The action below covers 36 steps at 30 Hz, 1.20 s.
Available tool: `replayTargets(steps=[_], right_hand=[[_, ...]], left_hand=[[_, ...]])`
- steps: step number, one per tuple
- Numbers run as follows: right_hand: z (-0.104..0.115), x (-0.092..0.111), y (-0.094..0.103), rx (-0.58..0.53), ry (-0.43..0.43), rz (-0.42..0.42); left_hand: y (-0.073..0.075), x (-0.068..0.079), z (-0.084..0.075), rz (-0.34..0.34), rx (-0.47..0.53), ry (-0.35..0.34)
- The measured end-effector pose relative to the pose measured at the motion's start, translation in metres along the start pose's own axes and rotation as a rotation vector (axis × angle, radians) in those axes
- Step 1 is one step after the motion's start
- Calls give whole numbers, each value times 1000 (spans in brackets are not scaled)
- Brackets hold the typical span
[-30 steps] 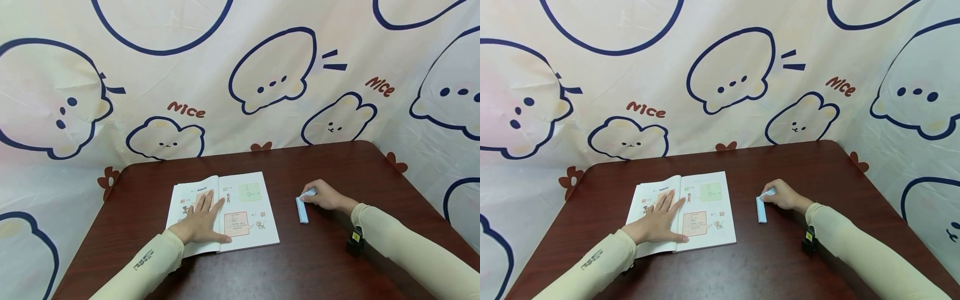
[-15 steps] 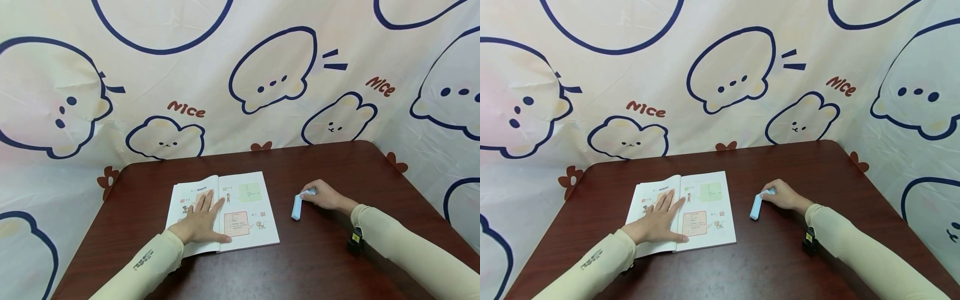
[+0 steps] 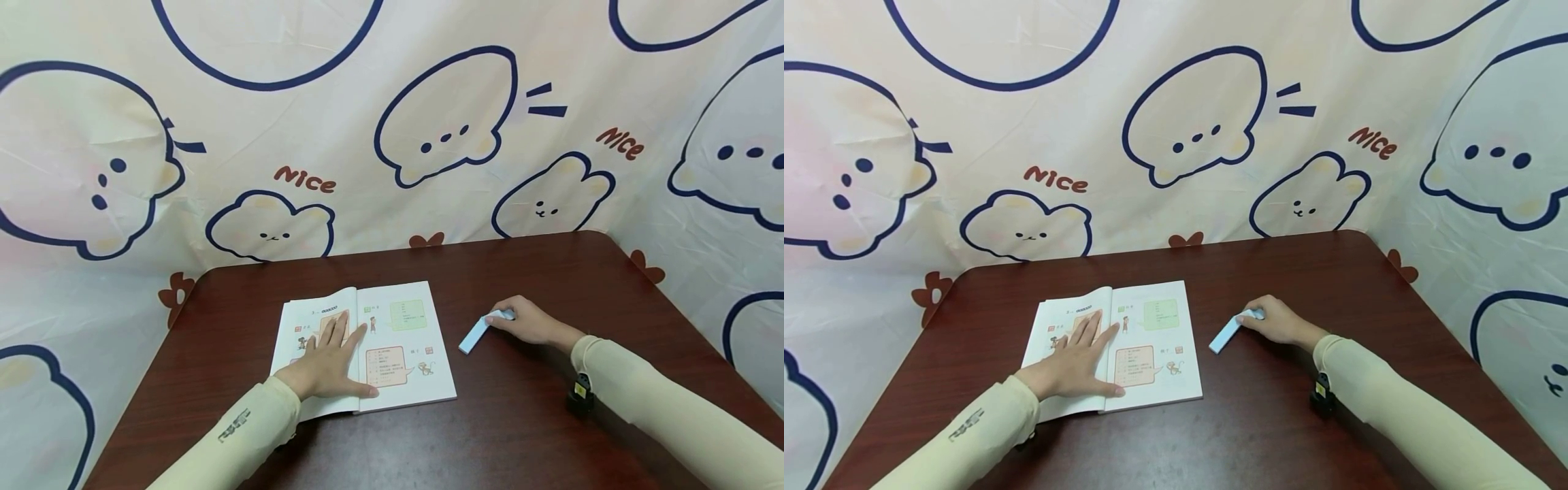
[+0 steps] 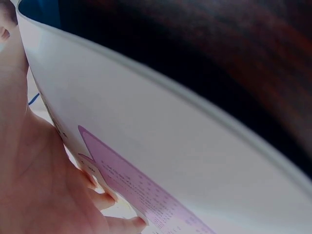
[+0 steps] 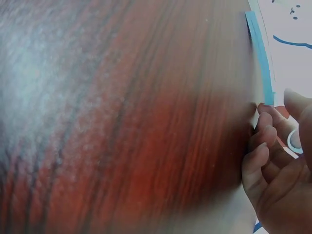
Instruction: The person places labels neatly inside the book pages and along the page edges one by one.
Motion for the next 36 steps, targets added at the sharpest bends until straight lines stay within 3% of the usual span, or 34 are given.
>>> replayTargets(steps=[8, 19, 23, 26, 36], right_hand=[[6, 1, 0, 46, -13, -9], [21, 2, -4, 329, -92, -37], [24, 2, -6, 376, -112, -36], [22, 3, -7, 346, -144, -28], [13, 1, -7, -4, -121, -21]], left_hand=[[0, -1, 0, -8, -4, -1], [0, 0, 0, -7, 1, -4], [0, 0, 1, -7, 4, -5], [0, 0, 1, -8, 6, -4], [1, 1, 1, -6, 17, -4]])
Point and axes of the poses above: each hand's wrist, its own x-axis away from the middle knuckle, its own y-axis out of the back of the hand, z = x × y, the point moved 7 cm from there along -x, towards the middle knuckle, and after that the axes turned 4 degrees about y, right-handed, at the moved point
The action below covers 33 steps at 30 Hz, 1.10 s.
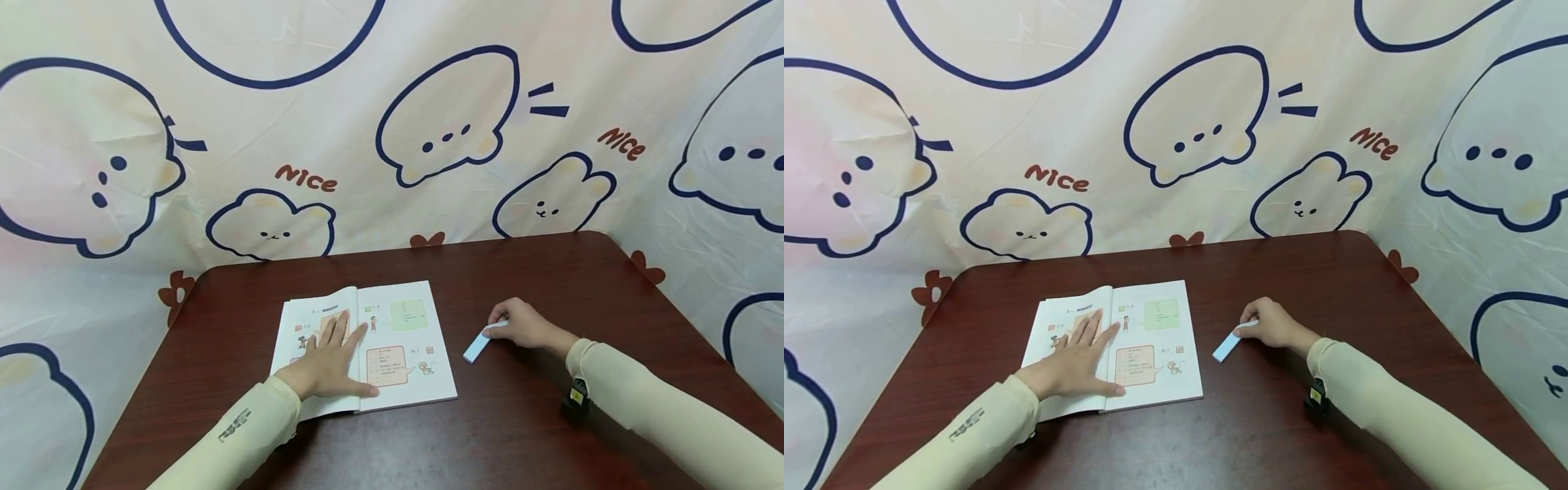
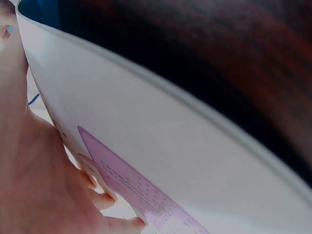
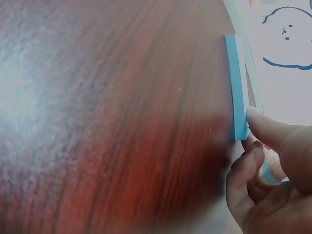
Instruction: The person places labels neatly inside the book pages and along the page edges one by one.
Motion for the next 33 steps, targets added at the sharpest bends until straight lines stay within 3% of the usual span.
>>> replayTargets(steps=[7, 11, 21, 30, 33], right_hand=[[-3, -1, 3, 15, -91, -1], [-6, 0, 0, -52, -127, 30], [-9, -4, 3, -120, -42, 64], [-6, -9, 7, 5, 48, 74], [-8, -9, 6, -27, 36, 95]], left_hand=[[0, 1, 0, -1, -4, 1], [0, 1, 1, 1, -8, 7], [-1, -1, 1, -4, -15, 4], [-2, -1, 1, 0, -13, 8], [-2, -2, 1, -3, -17, 5]])
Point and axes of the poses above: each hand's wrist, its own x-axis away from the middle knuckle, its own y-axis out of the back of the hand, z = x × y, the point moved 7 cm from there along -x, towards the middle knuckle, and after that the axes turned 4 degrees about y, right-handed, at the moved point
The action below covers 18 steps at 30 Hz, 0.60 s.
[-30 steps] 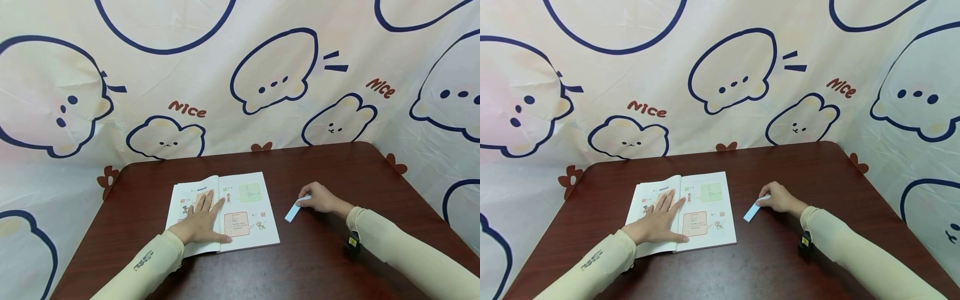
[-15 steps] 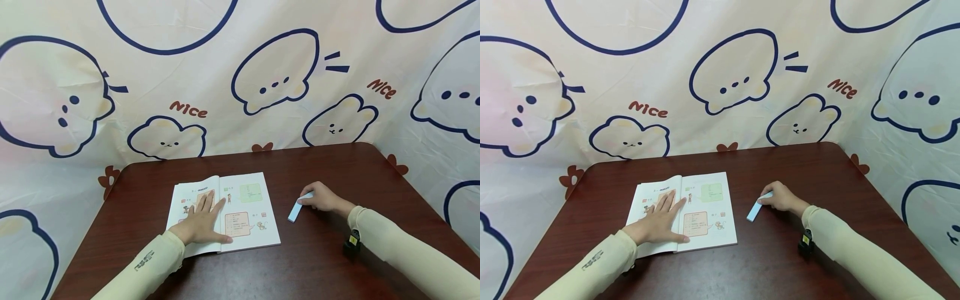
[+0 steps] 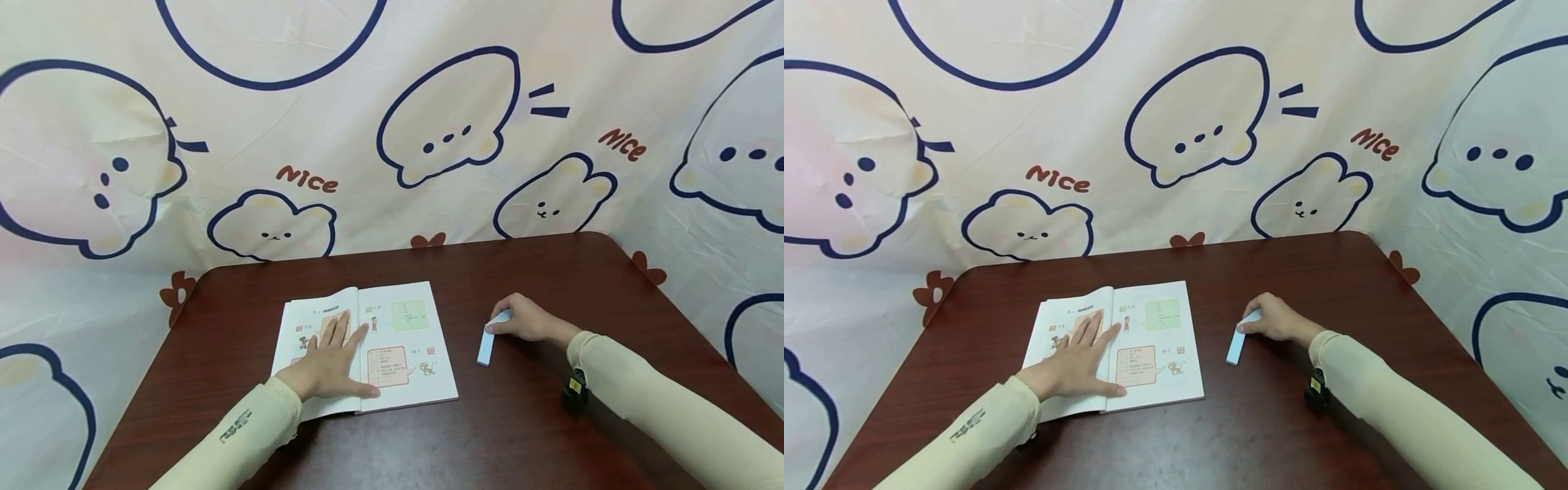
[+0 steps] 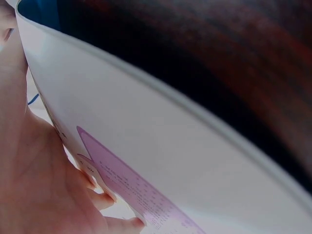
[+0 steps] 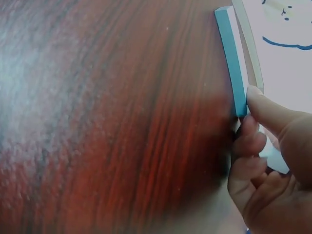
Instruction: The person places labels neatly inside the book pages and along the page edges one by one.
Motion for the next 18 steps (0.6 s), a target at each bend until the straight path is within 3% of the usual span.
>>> replayTargets(steps=[4, 10, 18], right_hand=[[0, 0, -2, -58, 20, 34], [3, 0, 0, 2, 91, 33], [4, 0, -1, -4, 97, 66]], left_hand=[[-1, 0, 1, -1, -7, -2], [-1, 1, 1, 2, -12, -3], [-1, 1, 1, 5, -7, -2]])
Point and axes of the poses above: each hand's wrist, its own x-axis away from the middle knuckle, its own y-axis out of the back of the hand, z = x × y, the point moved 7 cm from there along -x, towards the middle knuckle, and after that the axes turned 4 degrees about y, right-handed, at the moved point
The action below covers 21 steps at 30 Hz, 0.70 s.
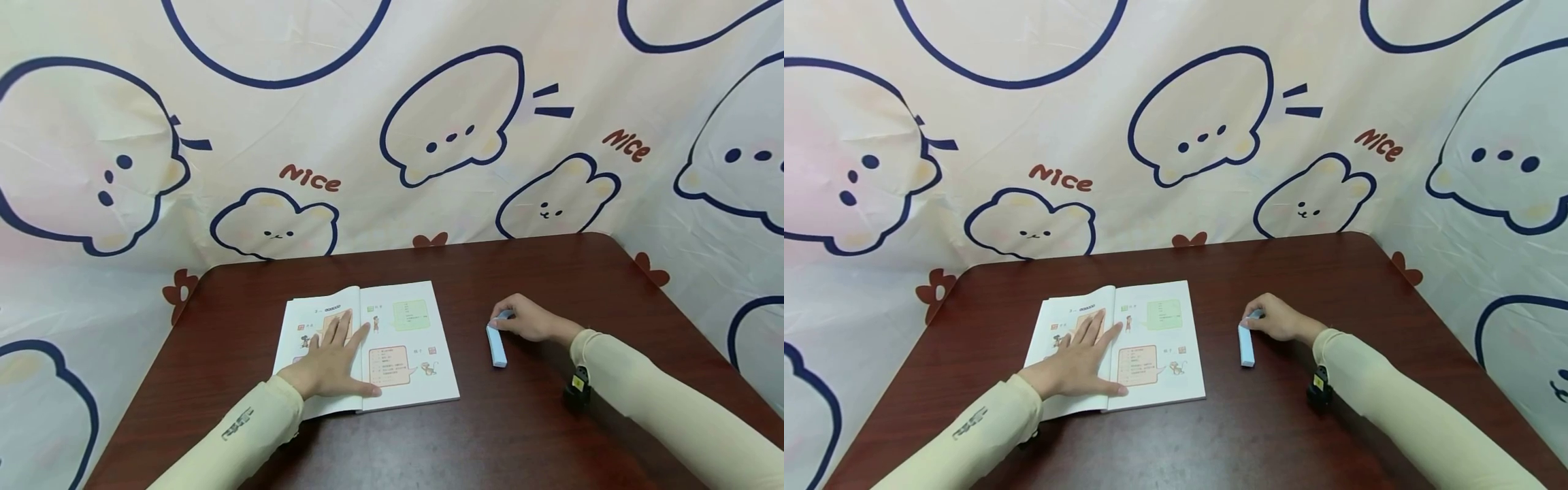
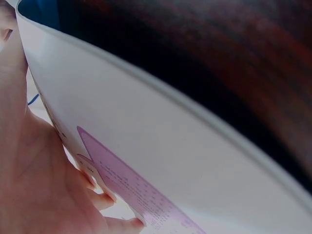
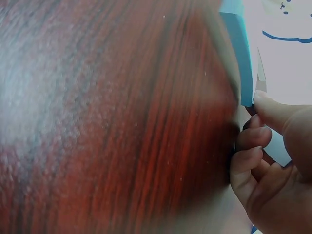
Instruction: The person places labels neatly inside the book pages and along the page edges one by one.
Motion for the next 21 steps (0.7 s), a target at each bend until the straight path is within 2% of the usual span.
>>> replayTargets(steps=[8, 21], right_hand=[[-3, -1, -2, -75, -33, 11], [4, -1, -1, -75, 6, -4]], left_hand=[[2, 0, -1, -7, 8, -6], [0, 0, 0, -6, -2, 2]])
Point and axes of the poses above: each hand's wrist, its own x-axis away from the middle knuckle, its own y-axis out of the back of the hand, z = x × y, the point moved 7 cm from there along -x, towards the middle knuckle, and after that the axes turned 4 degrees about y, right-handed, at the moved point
